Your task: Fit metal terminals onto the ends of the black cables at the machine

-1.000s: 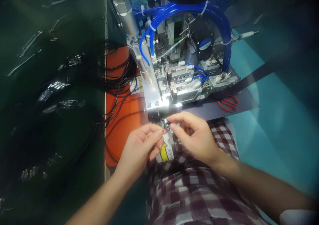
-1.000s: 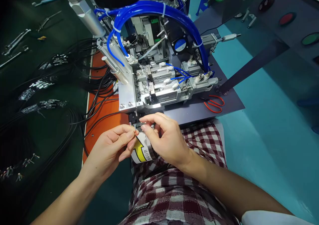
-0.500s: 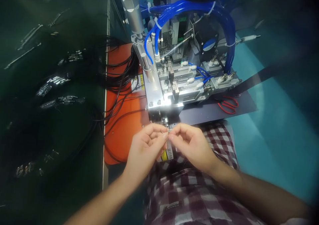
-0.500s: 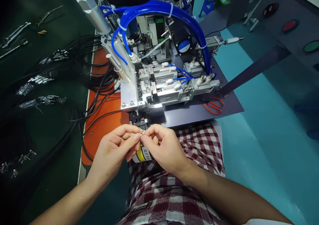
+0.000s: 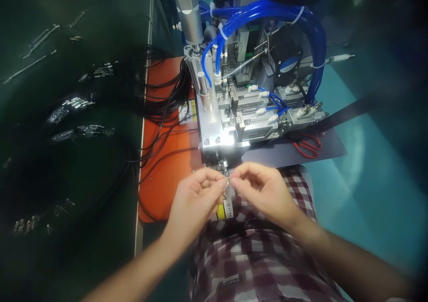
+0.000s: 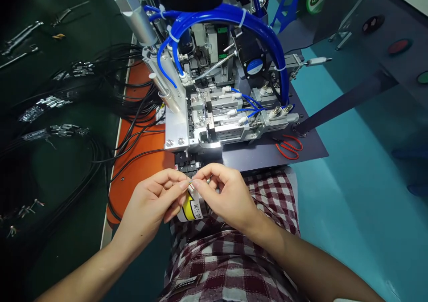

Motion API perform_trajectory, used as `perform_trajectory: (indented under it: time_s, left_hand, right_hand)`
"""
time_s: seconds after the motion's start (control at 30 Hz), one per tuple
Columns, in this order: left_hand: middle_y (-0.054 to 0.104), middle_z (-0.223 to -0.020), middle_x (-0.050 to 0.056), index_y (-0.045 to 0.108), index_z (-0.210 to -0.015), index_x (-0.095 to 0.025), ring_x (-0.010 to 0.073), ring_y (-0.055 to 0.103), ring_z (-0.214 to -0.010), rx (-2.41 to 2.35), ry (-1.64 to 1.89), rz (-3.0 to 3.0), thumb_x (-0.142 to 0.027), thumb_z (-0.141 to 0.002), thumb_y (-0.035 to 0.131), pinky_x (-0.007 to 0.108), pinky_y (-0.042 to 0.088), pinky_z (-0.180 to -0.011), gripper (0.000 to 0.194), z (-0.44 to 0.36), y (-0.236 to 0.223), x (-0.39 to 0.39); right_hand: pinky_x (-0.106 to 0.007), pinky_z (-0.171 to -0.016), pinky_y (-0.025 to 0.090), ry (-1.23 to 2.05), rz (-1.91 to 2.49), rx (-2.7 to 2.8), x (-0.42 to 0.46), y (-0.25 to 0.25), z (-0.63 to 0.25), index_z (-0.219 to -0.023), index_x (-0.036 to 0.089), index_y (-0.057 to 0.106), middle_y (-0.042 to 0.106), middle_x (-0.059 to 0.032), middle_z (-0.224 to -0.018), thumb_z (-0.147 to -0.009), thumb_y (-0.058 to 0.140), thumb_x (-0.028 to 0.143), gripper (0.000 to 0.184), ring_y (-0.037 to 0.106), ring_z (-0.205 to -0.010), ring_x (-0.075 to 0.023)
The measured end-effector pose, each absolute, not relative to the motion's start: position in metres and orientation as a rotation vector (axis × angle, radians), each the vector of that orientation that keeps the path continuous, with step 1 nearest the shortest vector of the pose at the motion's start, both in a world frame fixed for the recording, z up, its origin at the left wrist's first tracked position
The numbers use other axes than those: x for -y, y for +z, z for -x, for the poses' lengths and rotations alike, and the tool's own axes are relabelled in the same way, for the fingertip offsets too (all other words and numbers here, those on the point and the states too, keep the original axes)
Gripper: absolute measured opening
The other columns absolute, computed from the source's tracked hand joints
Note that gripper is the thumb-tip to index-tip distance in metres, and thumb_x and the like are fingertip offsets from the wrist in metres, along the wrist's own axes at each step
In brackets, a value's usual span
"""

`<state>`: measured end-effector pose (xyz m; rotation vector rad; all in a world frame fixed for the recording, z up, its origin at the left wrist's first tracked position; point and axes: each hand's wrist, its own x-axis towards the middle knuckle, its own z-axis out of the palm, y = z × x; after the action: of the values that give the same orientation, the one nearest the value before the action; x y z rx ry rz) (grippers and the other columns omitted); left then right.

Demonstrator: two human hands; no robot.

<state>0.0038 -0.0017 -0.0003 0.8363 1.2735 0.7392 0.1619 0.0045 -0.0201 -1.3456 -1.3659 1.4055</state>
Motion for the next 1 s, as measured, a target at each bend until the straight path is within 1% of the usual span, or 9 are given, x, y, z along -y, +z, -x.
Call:
perform_trajectory:
  time_s: [0.1,0.27,0.43,0.57,0.7,0.8,1.0]
  left_hand:
    - [0.055,-0.055,-0.004,0.054,-0.081,-0.016,0.0015,0.032,-0.036,-1.219,0.723,-0.801,-0.033,-0.087,0.058,0.015,0.023,-0.036,0.018,-0.002,-0.001,0.0]
    - [0.052,-0.052,-0.006,0.049,-0.082,-0.019,0.0024,0.026,-0.038,-1.161,0.69,-0.695,-0.031,-0.09,0.053,0.015,0.017,-0.036,0.015,0.002,-0.003,-0.002]
    - [0.051,-0.051,-0.006,0.049,-0.08,-0.018,0.0021,0.025,-0.038,-1.156,0.674,-0.671,-0.028,-0.09,0.051,0.015,0.016,-0.037,0.014,0.005,-0.005,-0.004]
    - [0.051,-0.05,-0.006,0.05,-0.08,-0.017,0.0012,0.024,-0.036,-1.18,0.67,-0.662,-0.026,-0.089,0.052,0.014,0.014,-0.036,0.013,0.005,-0.004,-0.005]
    - [0.05,-0.048,-0.006,0.049,-0.078,-0.017,0.0017,0.025,-0.037,-1.2,0.657,-0.682,-0.029,-0.089,0.054,0.013,0.016,-0.035,0.016,0.004,-0.005,-0.006]
    - [0.05,-0.048,-0.006,0.049,-0.079,-0.018,0.0024,0.026,-0.037,-1.203,0.658,-0.693,-0.03,-0.088,0.055,0.013,0.017,-0.036,0.017,0.003,-0.005,-0.004]
    - [0.049,-0.048,-0.006,0.048,-0.078,-0.018,0.0032,0.027,-0.04,-1.201,0.675,-0.707,-0.031,-0.089,0.053,0.013,0.017,-0.037,0.018,0.002,-0.003,-0.003]
  right_hand:
    - [-0.022,-0.05,0.038,1.47,1.359,1.328,-0.007,-0.025,-0.159,-0.077,0.017,0.065,0.06,0.0009,-0.065,-0.081,0.064,0.025,0.009,0.048,-0.055,-0.0105]
    - [-0.023,-0.052,0.038,1.498,1.389,1.351,-0.01,-0.026,-0.156,-0.076,0.017,0.065,0.06,0.0004,-0.066,-0.081,0.063,0.024,0.009,0.049,-0.059,-0.0113]
    - [-0.021,-0.049,0.037,1.537,1.373,1.307,-0.011,-0.025,-0.155,-0.077,0.017,0.063,0.056,0.0017,-0.064,-0.083,0.062,0.027,0.011,0.045,-0.054,-0.0095]
    - [-0.021,-0.045,0.034,1.567,1.365,1.246,-0.013,-0.025,-0.155,-0.078,0.016,0.062,0.054,0.0029,-0.061,-0.085,0.06,0.029,0.015,0.04,-0.048,-0.0076]
    - [-0.021,-0.046,0.034,1.489,1.377,1.353,-0.015,-0.024,-0.154,-0.082,0.016,0.065,0.055,0.0027,-0.061,-0.082,0.062,0.026,0.01,0.042,-0.05,-0.0086]
    - [-0.021,-0.047,0.034,1.443,1.383,1.377,-0.016,-0.022,-0.152,-0.077,0.017,0.065,0.056,0.0021,-0.062,-0.081,0.063,0.023,0.008,0.043,-0.052,-0.009]
    - [-0.022,-0.048,0.04,1.667,1.357,1.208,-0.015,-0.021,-0.151,-0.076,0.017,0.06,0.058,0.0004,-0.065,-0.082,0.062,0.028,0.012,0.048,-0.054,-0.0103]
